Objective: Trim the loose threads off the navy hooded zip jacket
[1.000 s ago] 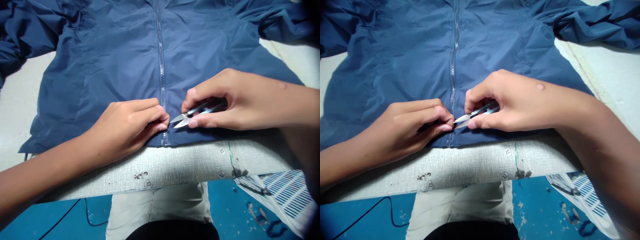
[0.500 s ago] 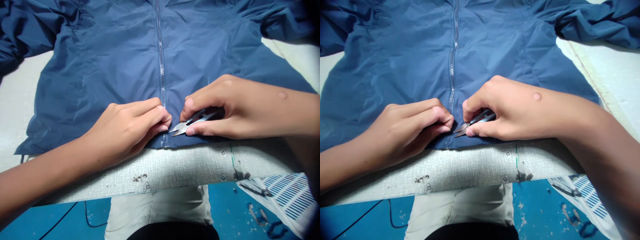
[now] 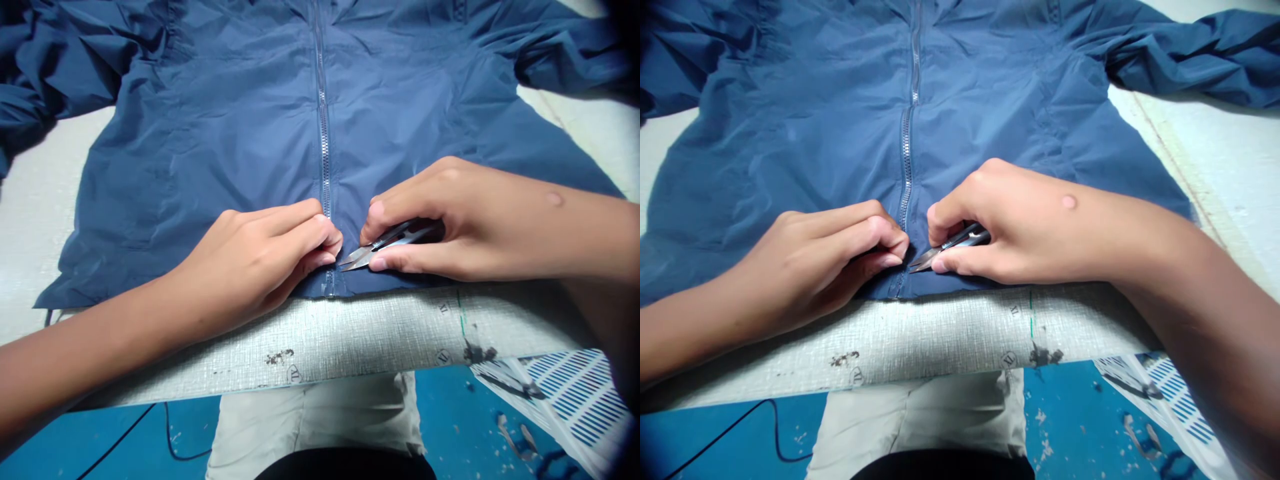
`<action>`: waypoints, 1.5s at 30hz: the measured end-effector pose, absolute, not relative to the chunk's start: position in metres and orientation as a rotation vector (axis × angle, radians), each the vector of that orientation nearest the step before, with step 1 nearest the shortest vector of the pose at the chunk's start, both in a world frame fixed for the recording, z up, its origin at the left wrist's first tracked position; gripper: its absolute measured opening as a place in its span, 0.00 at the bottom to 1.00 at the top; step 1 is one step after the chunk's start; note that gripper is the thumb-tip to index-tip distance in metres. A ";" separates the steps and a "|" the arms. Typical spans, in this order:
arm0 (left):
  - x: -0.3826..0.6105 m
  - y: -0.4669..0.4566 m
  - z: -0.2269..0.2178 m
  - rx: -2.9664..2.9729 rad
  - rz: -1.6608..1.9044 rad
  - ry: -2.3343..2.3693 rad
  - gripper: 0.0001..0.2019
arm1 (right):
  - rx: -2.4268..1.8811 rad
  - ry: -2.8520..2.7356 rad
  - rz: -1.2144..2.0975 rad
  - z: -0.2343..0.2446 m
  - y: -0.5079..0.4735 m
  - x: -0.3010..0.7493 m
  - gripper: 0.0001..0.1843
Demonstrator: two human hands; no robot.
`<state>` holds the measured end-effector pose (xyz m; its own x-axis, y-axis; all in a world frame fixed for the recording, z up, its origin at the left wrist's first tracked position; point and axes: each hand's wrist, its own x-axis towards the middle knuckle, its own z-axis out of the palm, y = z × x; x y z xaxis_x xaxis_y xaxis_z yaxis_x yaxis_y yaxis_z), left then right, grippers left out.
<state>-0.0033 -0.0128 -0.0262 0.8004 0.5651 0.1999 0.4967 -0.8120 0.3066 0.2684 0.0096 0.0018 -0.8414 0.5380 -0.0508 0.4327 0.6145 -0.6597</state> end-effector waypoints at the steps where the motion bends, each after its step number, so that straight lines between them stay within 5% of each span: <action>1: -0.003 -0.013 -0.026 2.756 0.412 0.827 0.08 | -0.814 -2.679 1.043 0.002 0.009 0.268 0.10; 23: -0.005 -0.009 -0.025 2.686 0.423 0.757 0.09 | -0.873 -2.679 1.007 0.006 0.008 0.270 0.11; 34: -0.021 -0.009 0.012 1.927 -0.163 0.206 0.10 | -0.957 -2.674 0.943 0.007 0.010 0.268 0.09; 39: -0.025 -0.003 0.006 1.810 0.133 0.347 0.08 | -0.969 -2.677 1.011 0.009 0.009 0.268 0.09; 45: -0.014 -0.002 -0.015 2.502 0.398 0.537 0.08 | -0.958 -2.694 1.084 0.010 0.009 0.269 0.09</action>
<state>-0.0143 -0.0016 -0.0146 0.8768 0.4514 0.1660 0.2904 -0.7720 0.5654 0.2694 0.0091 0.0098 -0.8005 0.5809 -0.1476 0.5213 0.5532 -0.6498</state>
